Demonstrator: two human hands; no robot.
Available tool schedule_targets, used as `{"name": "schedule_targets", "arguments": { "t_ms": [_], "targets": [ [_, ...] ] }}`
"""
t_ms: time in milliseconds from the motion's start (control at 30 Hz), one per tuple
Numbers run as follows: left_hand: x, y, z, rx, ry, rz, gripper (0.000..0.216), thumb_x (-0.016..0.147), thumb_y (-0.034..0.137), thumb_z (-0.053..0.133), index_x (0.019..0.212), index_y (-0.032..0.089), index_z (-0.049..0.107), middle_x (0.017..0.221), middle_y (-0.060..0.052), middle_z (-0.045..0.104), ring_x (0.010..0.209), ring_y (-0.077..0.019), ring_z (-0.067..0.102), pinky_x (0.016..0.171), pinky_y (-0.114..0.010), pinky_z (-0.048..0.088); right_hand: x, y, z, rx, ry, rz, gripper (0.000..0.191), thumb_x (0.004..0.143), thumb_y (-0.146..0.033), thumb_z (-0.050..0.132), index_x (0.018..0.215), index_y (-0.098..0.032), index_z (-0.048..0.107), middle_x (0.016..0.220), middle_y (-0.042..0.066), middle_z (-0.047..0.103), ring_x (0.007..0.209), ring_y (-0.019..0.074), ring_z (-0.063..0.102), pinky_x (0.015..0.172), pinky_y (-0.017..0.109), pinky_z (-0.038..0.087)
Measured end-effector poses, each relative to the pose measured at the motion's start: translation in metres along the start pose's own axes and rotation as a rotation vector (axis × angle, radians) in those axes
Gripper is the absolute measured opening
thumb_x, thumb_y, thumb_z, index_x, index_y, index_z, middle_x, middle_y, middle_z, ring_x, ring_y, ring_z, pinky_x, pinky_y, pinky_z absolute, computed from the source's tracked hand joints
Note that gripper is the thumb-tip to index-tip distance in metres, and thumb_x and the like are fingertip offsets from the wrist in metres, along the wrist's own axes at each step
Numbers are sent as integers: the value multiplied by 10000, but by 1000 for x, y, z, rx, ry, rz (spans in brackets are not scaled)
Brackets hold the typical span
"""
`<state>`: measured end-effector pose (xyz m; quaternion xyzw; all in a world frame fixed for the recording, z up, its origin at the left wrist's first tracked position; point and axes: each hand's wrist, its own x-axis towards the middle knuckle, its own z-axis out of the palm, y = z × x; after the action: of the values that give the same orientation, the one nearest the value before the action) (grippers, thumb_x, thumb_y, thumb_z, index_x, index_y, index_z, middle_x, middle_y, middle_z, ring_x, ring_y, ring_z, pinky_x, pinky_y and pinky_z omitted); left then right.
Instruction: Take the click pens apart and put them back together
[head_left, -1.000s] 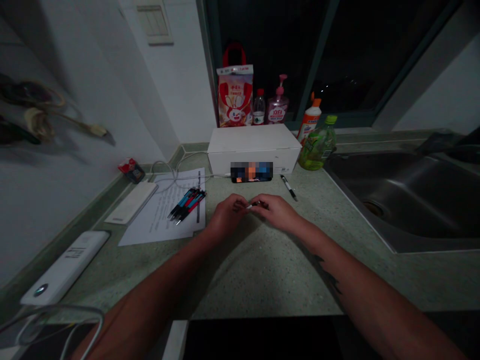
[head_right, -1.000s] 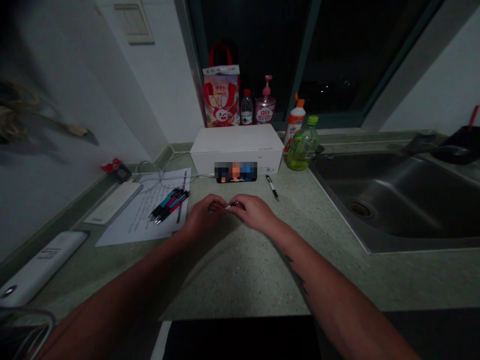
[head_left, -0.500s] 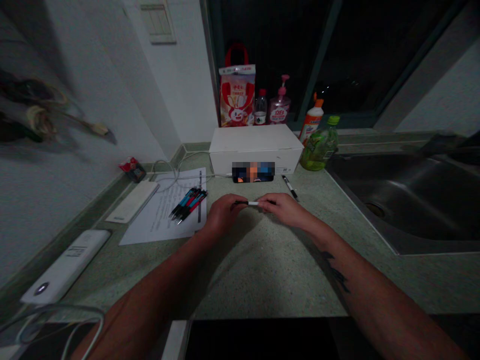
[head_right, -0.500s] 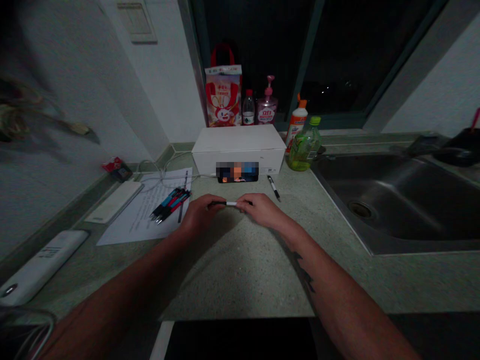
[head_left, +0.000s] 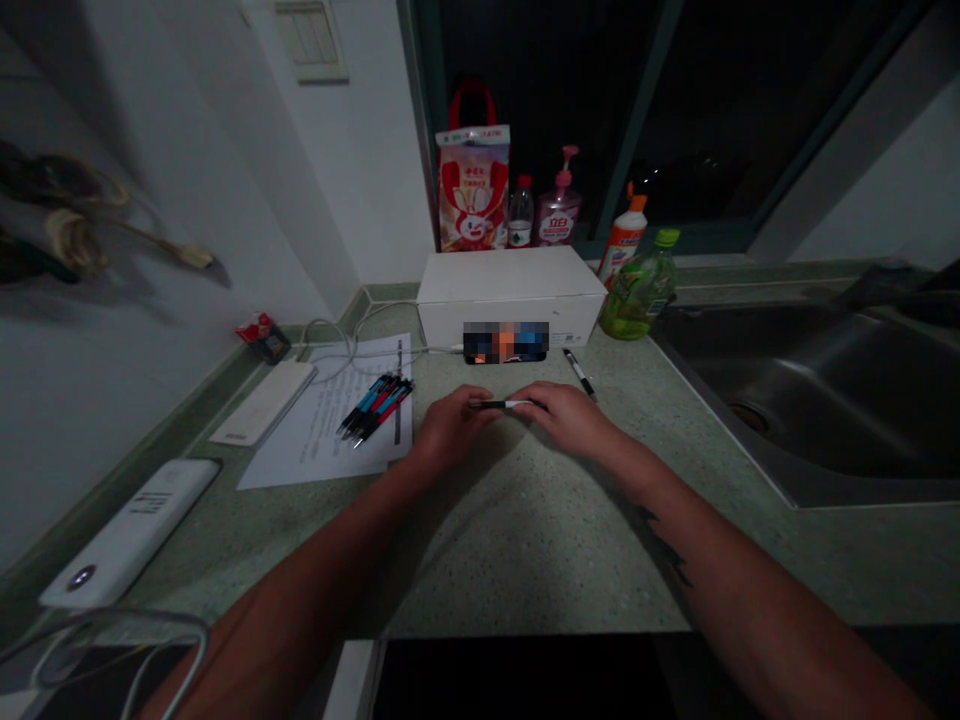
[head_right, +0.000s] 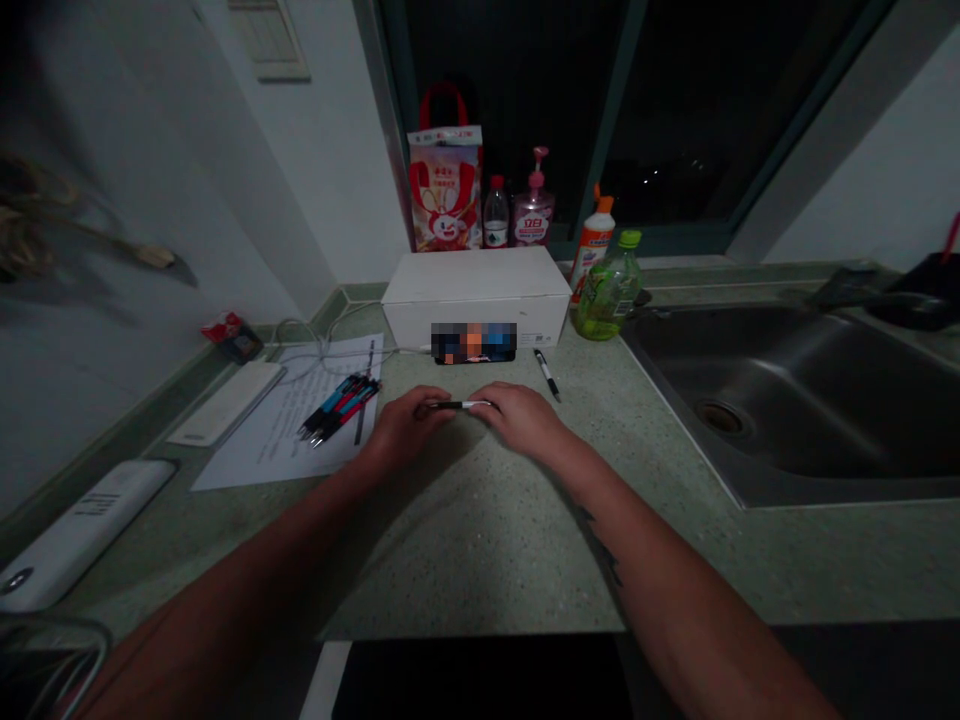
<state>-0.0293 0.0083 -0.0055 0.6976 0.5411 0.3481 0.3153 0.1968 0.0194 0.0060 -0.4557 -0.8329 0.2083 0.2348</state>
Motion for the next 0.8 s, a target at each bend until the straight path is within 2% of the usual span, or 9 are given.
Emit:
{"name": "schedule_targets", "arguments": {
  "t_ms": [67,133,233,333,400,467,567,667,800],
  "targets": [
    [1,-2,0,-38,36,9,197,846,261,710,1036,216,736,978,-24,794,867,-199,711,808,-317,531,0,2,-1,-17,22,-4,204,1038,-263,593,1099,-246,786,1130,85,794,1041,255,730,923,394,534],
    [1,-2,-1,-22,26,8,109,890,285,666,929,209,735,893,-20,782,832,-197,702,805,-323,531,0,2,-1,-28,36,-14,190,1031,-257,607,1092,-247,786,1111,86,791,1036,257,728,913,392,535],
    [1,-2,-2,26,4,-6,313,971,372,571,734,204,688,750,-22,732,753,-195,675,784,-333,524,-1,1,0,-39,65,-27,176,1023,-247,621,1095,-241,782,1093,84,781,1017,250,721,900,380,528],
    [1,-2,0,-54,27,-6,136,891,334,683,888,203,720,882,-29,768,833,-200,703,797,-319,535,-1,-1,2,-40,87,-42,167,1010,-221,630,1085,-235,779,1069,78,773,994,237,716,885,364,520],
    [0,-1,1,-89,28,8,185,836,276,733,1009,211,727,967,-31,782,887,-203,714,814,-313,539,-1,-2,4,-40,85,-50,164,1000,-203,637,1081,-236,776,1058,74,769,985,231,713,876,357,518],
    [0,-1,1,-36,2,13,105,884,292,685,929,211,734,892,-27,774,839,-201,702,806,-325,534,-1,-2,6,-50,82,-48,164,992,-193,644,1080,-243,773,1055,71,765,981,229,711,869,355,518],
    [0,-2,1,56,-28,-13,294,972,367,582,754,209,701,742,-24,730,740,-197,664,770,-338,529,-1,-4,6,-75,83,-34,164,988,-193,653,1086,-253,771,1065,69,760,984,232,708,862,357,516],
    [0,-5,3,-21,-20,4,121,901,321,692,918,208,729,880,-30,773,829,-203,701,802,-326,551,-2,-5,5,-78,67,-31,162,991,-198,649,1090,-248,766,1070,69,758,986,234,708,867,361,515],
    [-1,-7,6,-3,-41,111,132,886,230,691,1008,214,739,998,-45,790,928,-220,725,866,-346,555,-3,-7,8,-69,47,-25,162,1002,-223,637,1105,-246,761,1102,70,771,1014,239,711,893,366,513]
  ]
}}
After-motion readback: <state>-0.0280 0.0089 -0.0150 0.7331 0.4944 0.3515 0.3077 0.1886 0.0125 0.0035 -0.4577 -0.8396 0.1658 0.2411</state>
